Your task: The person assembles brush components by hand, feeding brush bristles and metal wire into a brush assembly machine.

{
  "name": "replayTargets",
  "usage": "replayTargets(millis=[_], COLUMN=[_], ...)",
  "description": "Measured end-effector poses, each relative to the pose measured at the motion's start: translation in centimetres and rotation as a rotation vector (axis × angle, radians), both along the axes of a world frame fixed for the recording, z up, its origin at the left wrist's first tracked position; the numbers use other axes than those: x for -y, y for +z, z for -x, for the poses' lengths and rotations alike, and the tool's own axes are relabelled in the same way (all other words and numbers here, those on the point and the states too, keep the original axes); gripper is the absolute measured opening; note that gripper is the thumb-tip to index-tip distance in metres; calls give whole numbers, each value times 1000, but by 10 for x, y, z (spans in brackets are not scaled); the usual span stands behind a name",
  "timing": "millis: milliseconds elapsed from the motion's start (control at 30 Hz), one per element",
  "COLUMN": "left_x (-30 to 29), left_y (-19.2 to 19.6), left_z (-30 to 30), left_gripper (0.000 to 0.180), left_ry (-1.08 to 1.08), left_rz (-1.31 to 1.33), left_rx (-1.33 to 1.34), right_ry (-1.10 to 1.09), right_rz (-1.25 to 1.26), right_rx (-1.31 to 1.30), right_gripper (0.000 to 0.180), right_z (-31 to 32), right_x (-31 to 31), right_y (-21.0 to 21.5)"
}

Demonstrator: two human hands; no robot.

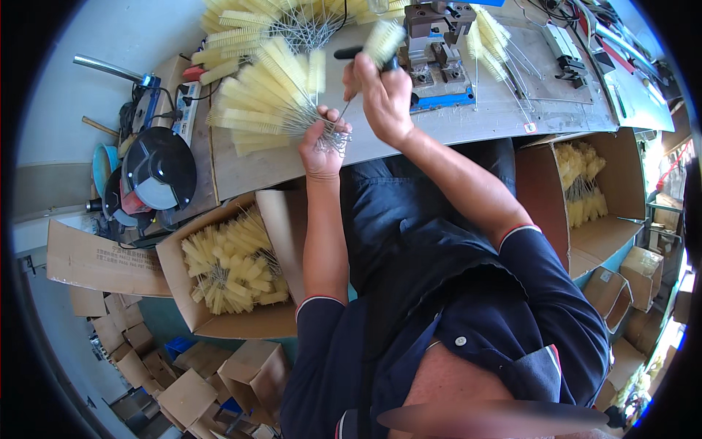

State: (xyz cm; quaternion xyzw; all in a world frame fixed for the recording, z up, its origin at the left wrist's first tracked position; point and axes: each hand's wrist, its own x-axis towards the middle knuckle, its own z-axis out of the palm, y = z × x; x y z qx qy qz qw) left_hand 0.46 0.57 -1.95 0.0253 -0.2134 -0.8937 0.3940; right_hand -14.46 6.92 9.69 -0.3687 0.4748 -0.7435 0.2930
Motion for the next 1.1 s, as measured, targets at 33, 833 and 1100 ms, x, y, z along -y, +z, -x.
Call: replayTargets(millis=[33, 833, 1100], left_x=[1, -9, -5], left_y=[-2, 11, 7], left_z=[-3, 7, 7], left_gripper=[37, 47, 37], left_ry=[-30, 139, 133], left_rz=[-26, -24, -16], left_rx=[-114, -2, -21], right_ry=[-10, -77, 319], right_rz=[38, 158, -273], right_rx=[-33, 234, 279], right_gripper=[36, 41, 46], right_z=[-8, 28, 115], right_x=[-13, -68, -93], right_y=[2, -13, -12])
